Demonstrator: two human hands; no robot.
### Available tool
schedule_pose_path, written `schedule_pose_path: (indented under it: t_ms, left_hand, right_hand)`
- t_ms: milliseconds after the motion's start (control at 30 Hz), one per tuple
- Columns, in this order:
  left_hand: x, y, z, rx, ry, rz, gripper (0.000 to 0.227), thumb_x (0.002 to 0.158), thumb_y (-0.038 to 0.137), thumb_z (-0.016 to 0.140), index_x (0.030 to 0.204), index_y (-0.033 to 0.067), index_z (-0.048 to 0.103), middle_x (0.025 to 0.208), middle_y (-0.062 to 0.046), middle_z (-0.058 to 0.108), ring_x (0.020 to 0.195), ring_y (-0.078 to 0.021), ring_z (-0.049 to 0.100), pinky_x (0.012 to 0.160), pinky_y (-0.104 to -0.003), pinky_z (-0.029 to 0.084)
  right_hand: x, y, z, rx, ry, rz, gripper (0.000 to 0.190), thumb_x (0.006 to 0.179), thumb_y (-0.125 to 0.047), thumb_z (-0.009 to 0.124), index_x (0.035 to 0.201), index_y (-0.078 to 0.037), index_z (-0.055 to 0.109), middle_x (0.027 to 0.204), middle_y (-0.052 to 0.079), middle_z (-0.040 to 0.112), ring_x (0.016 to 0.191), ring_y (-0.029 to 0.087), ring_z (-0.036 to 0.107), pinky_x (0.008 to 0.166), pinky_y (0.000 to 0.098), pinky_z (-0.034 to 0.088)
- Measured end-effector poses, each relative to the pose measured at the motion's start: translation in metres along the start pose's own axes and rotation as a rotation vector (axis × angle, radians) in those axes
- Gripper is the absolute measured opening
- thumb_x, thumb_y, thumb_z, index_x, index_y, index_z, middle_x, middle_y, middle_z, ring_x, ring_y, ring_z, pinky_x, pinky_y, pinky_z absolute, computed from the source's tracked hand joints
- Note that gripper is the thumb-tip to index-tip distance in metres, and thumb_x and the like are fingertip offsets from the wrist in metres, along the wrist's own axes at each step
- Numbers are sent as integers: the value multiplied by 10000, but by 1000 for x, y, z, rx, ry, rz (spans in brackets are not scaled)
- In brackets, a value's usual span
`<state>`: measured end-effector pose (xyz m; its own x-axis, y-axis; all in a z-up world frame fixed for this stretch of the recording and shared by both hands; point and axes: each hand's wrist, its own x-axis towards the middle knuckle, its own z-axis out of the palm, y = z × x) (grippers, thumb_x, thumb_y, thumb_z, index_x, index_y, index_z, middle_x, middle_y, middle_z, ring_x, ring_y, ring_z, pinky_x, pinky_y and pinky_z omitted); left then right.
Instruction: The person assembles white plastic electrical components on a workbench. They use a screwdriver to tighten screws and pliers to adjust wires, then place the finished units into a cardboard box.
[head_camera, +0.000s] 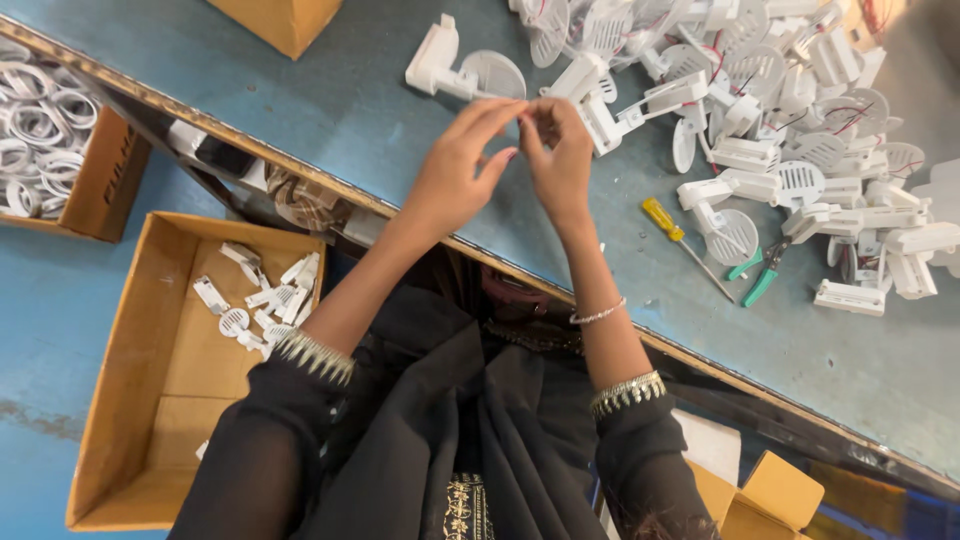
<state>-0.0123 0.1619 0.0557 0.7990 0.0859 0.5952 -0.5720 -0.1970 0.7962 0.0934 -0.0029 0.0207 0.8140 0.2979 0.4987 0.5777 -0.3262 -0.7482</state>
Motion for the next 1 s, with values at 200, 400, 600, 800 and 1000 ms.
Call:
schedule_pose_path:
  t_ms: [200, 400, 600, 800, 1000]
  left_hand:
    - [13, -39, 30, 110, -25, 84, 279, 931, 39, 700, 1210, 43, 687, 1154, -132, 726, 1041, -320, 714, 896, -379, 567]
    - [6, -56, 38, 160, 5, -48, 144, 919, 22, 727, 1058, -13, 721, 971, -125, 738, 854, -282, 706, 737, -357, 531]
    - [9, -83, 44, -317, 41, -203, 76, 893, -28, 701, 956, 12, 712, 844, 4, 738, 726, -35, 674, 669, -225, 558]
    - [7, -98, 48, -462, 70, -188, 172, 811, -97, 651, 927, 26, 679, 843, 37, 644, 690, -16, 506, 638, -194, 428]
    - [9, -85, 45, -410, 36, -215, 118, 849, -36, 651, 904, 68, 652, 921, 70, 678, 688, -12, 481, 628, -204, 416]
  right_hand:
    - [-28, 7, -27, 215, -60, 81, 80, 1023, -4, 624, 1100, 16, 617, 997, 46, 679, 819, 92, 645, 743, 238, 558]
    - [-37, 19, -25, 431, -50, 162, 107, 1029, -32, 616, 1118, 26, 633, 967, 50, 671, 829, 94, 622, 744, 258, 561]
    - [-28, 31, -33, 1058, -237, 675, 160, 983, -68, 656, 1119, 17, 652, 964, 55, 685, 803, 121, 637, 747, 270, 549]
    - [20, -21, -56, 270, -373, 563, 139, 909, -50, 604, 1005, -38, 703, 922, 24, 721, 814, 124, 671, 707, 258, 584]
    - [130, -125, -21, 49, -319, -335, 148, 1034, -29, 633, 1169, 21, 599, 1091, 80, 633, 1037, 113, 662, 825, 272, 604]
